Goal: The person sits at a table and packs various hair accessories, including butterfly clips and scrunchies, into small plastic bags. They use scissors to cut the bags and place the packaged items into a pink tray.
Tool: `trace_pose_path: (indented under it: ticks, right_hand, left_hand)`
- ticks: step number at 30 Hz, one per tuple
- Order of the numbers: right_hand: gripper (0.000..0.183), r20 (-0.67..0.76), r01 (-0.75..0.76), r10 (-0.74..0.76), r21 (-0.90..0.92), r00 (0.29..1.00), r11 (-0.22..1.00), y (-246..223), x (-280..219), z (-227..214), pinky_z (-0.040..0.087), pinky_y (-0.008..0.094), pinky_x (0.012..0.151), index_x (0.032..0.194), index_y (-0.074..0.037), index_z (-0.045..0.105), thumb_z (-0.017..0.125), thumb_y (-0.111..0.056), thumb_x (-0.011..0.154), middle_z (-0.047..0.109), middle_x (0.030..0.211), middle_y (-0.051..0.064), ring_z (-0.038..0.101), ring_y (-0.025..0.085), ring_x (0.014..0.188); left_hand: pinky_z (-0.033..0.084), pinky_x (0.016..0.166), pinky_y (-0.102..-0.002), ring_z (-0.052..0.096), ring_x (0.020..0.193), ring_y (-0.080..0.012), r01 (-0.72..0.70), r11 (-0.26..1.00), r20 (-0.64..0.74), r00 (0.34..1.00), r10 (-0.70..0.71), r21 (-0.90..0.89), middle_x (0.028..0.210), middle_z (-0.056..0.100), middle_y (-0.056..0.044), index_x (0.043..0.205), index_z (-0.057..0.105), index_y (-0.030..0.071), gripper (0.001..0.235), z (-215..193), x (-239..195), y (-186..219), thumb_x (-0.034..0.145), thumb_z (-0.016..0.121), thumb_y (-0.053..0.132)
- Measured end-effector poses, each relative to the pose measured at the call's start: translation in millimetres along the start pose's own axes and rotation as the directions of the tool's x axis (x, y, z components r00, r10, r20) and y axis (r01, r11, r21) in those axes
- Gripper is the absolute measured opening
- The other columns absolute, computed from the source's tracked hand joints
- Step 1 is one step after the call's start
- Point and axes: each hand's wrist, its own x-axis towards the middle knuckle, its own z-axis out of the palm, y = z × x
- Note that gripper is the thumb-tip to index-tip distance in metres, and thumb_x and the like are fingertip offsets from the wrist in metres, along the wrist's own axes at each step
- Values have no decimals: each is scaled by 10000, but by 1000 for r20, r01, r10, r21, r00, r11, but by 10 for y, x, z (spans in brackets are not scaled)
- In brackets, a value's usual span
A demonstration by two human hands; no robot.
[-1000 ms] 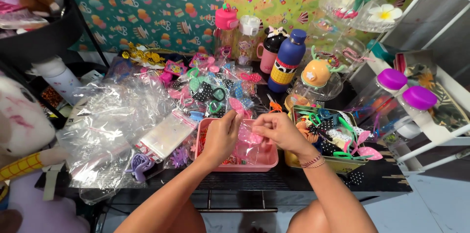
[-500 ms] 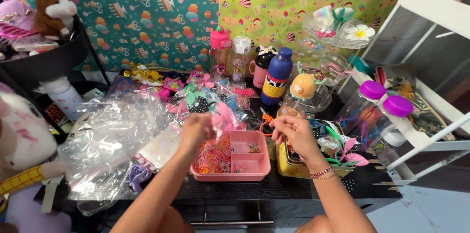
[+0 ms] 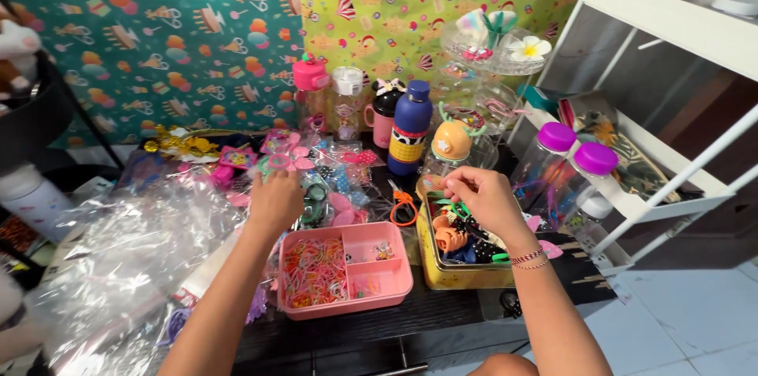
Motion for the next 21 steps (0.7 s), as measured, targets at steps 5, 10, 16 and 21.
trace_pose_path:
  ticks: [5,10,16,21]
  right_hand:
    - [135,-62,-59,36,-418,997,907,94,29,-248,571,367,823,938,-196,817,698,-165,882,789,821,47,760,258,873]
    - [162,-71,-143,124,-484,990,863,497,173,-368,534,375,889,930,-207,830,685,-161,876,761,868,28,724,253,916]
    - [133,80,22,42,-666,996,745,405,231,-200,500,418,937,902,-252,818,693,-254,857,761,896,1,677,275,990]
    - [219,252,152,83,-781,964,606,661,317,70,411,401,916,970,-318,792,688,-204,815,721,947,-2,618,248,1007]
  left_hand:
    - [333,1142,-555,648,1172,-282,-106,992,-212,973,90,-65,1098,684,-85,1102,657,137,309,-837,103,432,834,687,288]
    - [390,1111,-516,677,1126,-252,-225,932,-324,937,127,-286,1098,687,-34,1112,683,179,275,-1381,162,779,872,722,309]
    - [407,1098,-480,716,1045,-225,-267,819,-288,949,130,-508,985,730,-6,976,728,171,100,-1610,139,855,930,709,257]
    - [444,1065,-485,735,982,-257,-221,774,-259,963,76,-593,934,747,-21,959,742,161,65,-1723,108,695,907,719,193]
